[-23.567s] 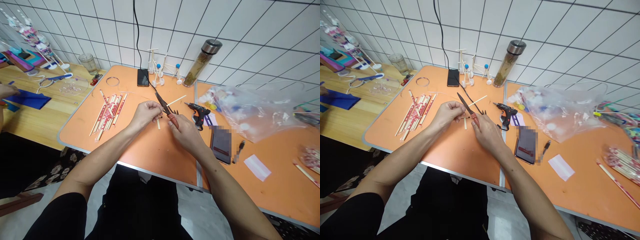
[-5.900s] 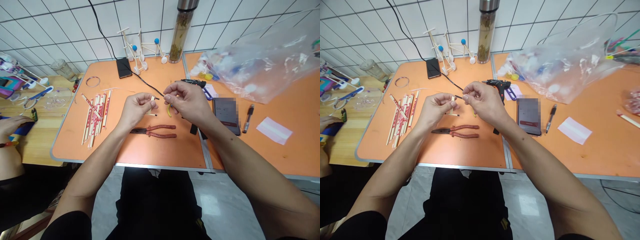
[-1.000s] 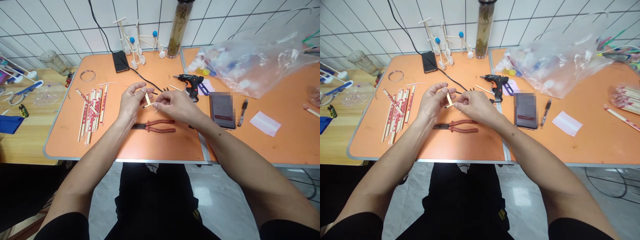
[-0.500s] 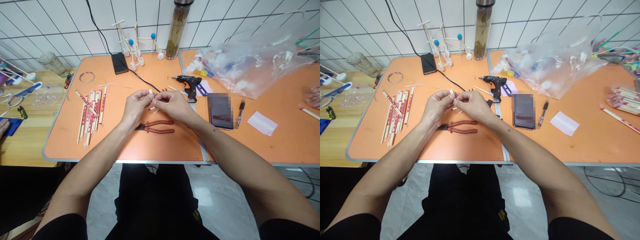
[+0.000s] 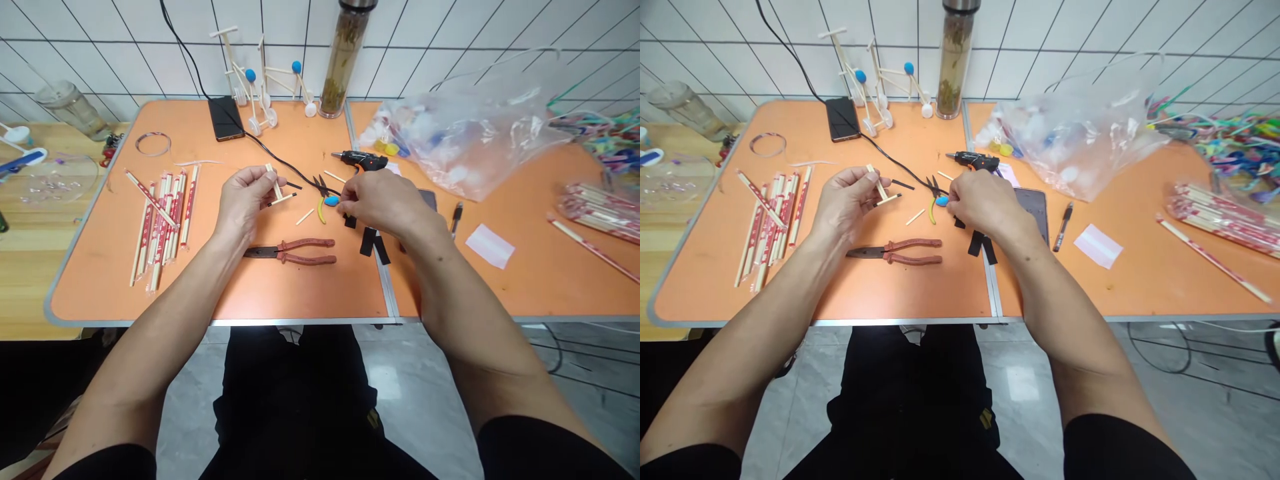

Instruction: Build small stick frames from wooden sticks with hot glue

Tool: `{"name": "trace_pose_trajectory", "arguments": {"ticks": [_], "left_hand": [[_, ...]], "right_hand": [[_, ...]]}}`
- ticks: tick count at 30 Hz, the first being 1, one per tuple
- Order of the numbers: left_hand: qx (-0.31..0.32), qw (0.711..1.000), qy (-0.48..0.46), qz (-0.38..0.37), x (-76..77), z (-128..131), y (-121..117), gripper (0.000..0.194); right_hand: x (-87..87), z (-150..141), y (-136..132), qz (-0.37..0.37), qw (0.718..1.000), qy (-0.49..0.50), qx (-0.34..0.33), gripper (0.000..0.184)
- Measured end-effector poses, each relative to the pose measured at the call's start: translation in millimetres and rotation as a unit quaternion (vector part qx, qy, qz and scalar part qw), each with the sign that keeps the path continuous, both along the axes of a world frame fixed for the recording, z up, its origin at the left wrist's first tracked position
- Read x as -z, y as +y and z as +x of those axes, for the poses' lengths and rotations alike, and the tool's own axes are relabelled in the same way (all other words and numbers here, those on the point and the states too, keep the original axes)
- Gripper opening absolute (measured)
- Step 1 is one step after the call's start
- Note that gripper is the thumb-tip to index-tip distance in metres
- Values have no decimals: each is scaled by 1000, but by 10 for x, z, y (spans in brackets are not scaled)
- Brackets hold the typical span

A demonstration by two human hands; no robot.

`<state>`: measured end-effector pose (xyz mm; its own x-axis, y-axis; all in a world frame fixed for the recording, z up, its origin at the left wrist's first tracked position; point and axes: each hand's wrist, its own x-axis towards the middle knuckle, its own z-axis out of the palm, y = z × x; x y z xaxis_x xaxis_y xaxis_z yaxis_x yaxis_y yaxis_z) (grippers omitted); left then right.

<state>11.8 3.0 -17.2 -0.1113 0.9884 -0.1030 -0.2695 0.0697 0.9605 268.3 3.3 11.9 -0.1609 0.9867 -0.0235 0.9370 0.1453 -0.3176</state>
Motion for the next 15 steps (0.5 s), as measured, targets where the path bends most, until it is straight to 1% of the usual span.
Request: {"name": "trace_pose_trajectory", "arguments": {"ticks": [2,3,5,8,9,11,13,15], "left_hand": [[-1,1000,3,-4,3,-5,6,31],[-3,1000,4,-4,1,-10,9,31],[-6,1000,2,-1,-10,-26,15,30],[-15,1000,0,4,-26,-51,25,30],[-18,1000,0,4,-28,-59,29,30],[-20,1000,0,3,-26,-70,39,32],[-19,1000,-1,0,-17,-75,49,35],[-21,1000,-4,-4,-3,-73,57,39]], "right_hand": [[21,-19,-10,-2,1000,-23,1,15],[18,-17,-15,5,1000,-20,0,14],[-22,19,-18,31,999,18,4,14],[-140,153,14,70,994,70,42,14],[-180,216,39,76,993,66,60,14],[-233,355,113,75,992,21,96,18],[-238,484,200,55,988,-28,141,22],[-204,565,275,28,982,-47,181,33]]}}
